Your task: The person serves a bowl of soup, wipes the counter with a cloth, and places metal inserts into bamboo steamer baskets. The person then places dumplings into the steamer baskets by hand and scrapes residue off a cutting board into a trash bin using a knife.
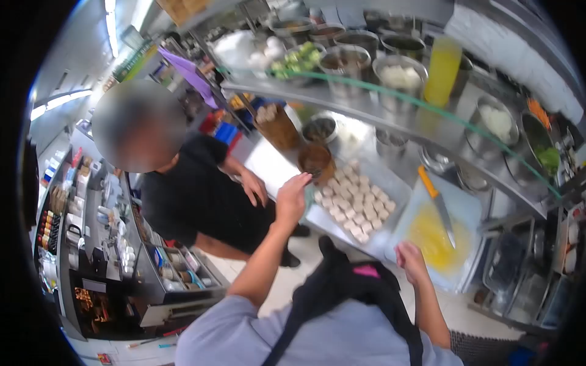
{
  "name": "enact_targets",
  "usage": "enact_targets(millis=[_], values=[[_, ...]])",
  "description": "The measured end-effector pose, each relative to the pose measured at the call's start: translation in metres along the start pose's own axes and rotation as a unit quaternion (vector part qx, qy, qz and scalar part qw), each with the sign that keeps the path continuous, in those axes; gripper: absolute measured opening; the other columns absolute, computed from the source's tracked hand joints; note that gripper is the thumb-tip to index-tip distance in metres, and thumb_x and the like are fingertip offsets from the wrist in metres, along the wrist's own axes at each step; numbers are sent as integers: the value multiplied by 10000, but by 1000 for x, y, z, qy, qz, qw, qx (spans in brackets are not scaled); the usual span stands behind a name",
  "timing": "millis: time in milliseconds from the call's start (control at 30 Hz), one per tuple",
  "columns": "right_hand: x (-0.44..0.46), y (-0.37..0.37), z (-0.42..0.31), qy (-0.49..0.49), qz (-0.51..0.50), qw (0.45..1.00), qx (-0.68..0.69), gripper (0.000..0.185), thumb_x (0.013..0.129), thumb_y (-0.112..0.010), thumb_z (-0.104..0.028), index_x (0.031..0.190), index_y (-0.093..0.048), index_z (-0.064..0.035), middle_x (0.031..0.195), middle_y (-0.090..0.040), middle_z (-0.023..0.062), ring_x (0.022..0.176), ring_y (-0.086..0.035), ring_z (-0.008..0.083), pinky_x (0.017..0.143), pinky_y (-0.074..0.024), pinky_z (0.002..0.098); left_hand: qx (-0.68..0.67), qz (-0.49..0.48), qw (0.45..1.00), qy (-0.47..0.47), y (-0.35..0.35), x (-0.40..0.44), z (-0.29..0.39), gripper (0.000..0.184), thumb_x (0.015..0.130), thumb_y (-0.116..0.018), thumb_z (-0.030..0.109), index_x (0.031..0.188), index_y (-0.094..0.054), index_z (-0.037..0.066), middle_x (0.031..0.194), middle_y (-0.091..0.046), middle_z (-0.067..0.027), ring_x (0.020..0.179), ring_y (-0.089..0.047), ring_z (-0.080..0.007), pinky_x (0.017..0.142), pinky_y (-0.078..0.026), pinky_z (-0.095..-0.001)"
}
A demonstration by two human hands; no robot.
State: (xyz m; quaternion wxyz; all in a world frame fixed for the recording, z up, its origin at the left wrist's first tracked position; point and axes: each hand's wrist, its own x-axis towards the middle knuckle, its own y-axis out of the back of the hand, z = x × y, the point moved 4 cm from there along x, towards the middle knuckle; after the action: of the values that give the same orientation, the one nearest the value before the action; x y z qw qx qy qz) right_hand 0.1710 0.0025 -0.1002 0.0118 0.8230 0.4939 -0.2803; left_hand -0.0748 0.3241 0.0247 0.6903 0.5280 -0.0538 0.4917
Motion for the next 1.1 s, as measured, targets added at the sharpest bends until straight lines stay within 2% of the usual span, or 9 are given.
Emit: enact_targets(millis=[167, 367, 433, 500, 633, 800, 900, 1033, 1100], values=[[41, -25, 18, 0, -37, 999, 4, 237, 1016, -585, -280, 938, -580, -56, 699, -545, 27, 510, -504, 136, 461, -433, 304, 139, -224, 956, 128, -118, 9, -108, 634, 939, -567, 470, 1401, -534, 38, 1493, -496, -143, 1413, -409, -362, 1125, -286, -653], [25, -24, -24, -20, -88, 996, -5, 214, 1022, -575, -259, 1001, -588, -47, 785, -568, 39, 602, -537, 132, 557, -462, 278, 93, -6, 994, 58, 27, 5, 8, 548, 993, -548, 354, 1438, -486, 41, 1495, -494, -145, 1400, -424, -362, 1123, -306, -578], [37, -17, -16, -47, -80, 996, 4, 211, 1023, -574, -258, 1010, -588, -48, 788, -569, 38, 604, -538, 133, 562, -462, 279, -26, -108, 989, 101, 30, -70, 3, 425, 1005, -538, 311, 1336, -571, 47, 1323, -614, -151, 1256, -547, -364, 1051, -401, -506], [44, -15, -8, -84, -61, 994, -20, 201, 1019, -578, -260, 1011, -594, -60, 795, -571, 33, 602, -538, 134, 561, -462, 284, -134, -247, 928, 245, 16, -172, -10, 330, 1019, -509, 330, 1175, -650, 77, 1018, -682, -203, 998, -648, -397, 908, -496, -484], [72, -41, -9, -79, -115, 987, -82, 192, 1008, -593, -256, 1005, -619, -65, 819, -583, 20, 618, -534, 116, 581, -471, 275, 44, -539, 689, 483, -5, -488, -97, 362, 888, -597, 266, 1161, -706, 54, 1179, -693, -212, 1111, -653, -381, 961, -516, -484], [86, -67, -31, -55, -156, 976, -140, 180, 1000, -616, -256, 1031, -602, -80, 850, -602, 30, 634, -548, 111, 590, -470, 257, 24, -345, 480, 806, 80, -691, -46, 341, 860, -627, 195, 1162, -736, 81, 1360, -612, -191, 1263, -594, -354, 949, -533, -455], [90, -64, -31, -33, -145, 978, -147, 180, 999, -619, -260, 1031, -600, -84, 839, -600, 24, 630, -548, 105, 589, -474, 257, -26, -498, 510, 701, 57, -688, -60, 332, 805, -671, 154, 1115, -753, 66, 1234, -684, -182, 1157, -656, -347, 897, -550, -449], [78, -68, -22, -50, -123, 982, -137, 177, 999, -622, -264, 1023, -603, -90, 833, -603, 19, 625, -549, 98, 585, -477, 254, -59, -389, 588, 706, 33, -556, -86, 246, 833, -547, 165, 804, -734, 8, 842, -731, -176, 841, -714, -318, 703, -576, -420], [73, -65, -8, -65, -132, 982, -117, 166, 998, -626, -260, 1023, -606, -97, 839, -608, 19, 628, -559, 98, 579, -479, 251, 14, -319, 792, 520, 3, -515, -117, 358, 932, -449, 261, 950, -725, 33, 980, -725, -221, 941, -704, -358, 839, -556, -472]])
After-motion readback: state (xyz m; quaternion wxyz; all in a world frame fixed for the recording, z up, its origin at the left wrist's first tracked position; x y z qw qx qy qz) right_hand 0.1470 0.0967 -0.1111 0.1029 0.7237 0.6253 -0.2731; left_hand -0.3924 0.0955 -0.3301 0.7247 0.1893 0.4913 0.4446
